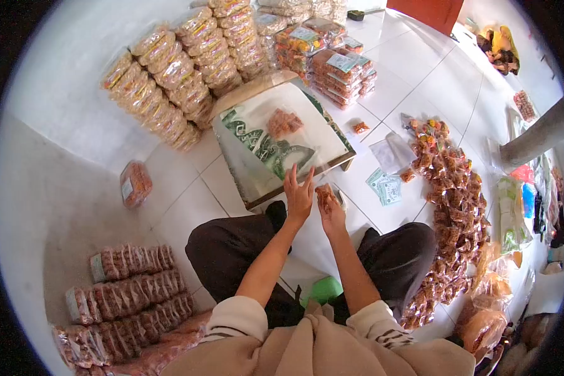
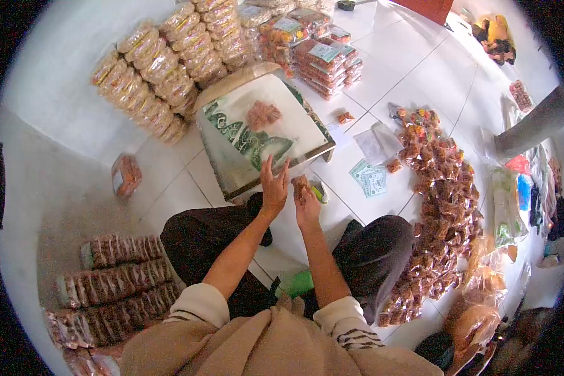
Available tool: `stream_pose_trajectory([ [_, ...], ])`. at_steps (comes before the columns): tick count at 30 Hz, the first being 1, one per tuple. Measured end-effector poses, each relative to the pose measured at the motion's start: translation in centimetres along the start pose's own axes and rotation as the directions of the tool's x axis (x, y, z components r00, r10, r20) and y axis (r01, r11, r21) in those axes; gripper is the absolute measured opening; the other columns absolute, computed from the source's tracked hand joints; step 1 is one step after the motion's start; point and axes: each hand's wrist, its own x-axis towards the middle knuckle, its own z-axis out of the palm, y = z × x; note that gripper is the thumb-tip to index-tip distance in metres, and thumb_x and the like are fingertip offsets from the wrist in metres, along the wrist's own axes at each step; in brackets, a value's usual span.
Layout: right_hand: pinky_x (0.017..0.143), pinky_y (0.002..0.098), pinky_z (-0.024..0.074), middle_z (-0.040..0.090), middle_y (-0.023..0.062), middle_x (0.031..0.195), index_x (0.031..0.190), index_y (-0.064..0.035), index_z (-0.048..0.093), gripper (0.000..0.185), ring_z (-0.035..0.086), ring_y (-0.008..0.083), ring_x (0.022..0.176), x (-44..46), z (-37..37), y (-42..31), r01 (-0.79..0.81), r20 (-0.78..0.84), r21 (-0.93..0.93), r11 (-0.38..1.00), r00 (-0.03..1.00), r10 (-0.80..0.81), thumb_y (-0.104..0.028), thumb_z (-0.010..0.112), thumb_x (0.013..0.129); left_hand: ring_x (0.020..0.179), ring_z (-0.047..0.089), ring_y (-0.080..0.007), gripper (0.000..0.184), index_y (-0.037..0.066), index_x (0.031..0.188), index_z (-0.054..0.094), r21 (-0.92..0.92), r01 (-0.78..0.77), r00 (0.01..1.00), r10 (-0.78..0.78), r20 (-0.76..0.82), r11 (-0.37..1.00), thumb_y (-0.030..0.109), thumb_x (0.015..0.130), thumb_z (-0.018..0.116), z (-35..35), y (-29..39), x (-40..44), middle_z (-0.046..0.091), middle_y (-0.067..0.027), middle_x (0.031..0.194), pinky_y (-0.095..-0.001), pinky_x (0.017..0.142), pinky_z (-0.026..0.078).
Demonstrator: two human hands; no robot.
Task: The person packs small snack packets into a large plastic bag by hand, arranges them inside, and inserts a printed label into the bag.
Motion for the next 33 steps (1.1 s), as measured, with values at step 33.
stream_pose_trajectory([
  [33, 0.081, 0.0353, 0.0412, 0.058, 0.0132, 0.096, 0.098, -0.0025, 0.058, 0.022, 0.054, 0.0274, 0.094, 16.0, 13.4, 7.0, 0.578, 0.466, -0.813, 0.064, 0.713, -0.524, -0.008, 0.058, 0.076, 0.129, 0.024, -0.0214, 0.066, 0.005, 0.137, 0.017, -0.869, 0.411, 0.812, -0.544, 0.211, 0.277, 0.039, 0.089, 0.045, 3.1, -11.7, 14.7, 0.020, -0.0107, 0.142, -0.0310, 0.102, 0.024],
])
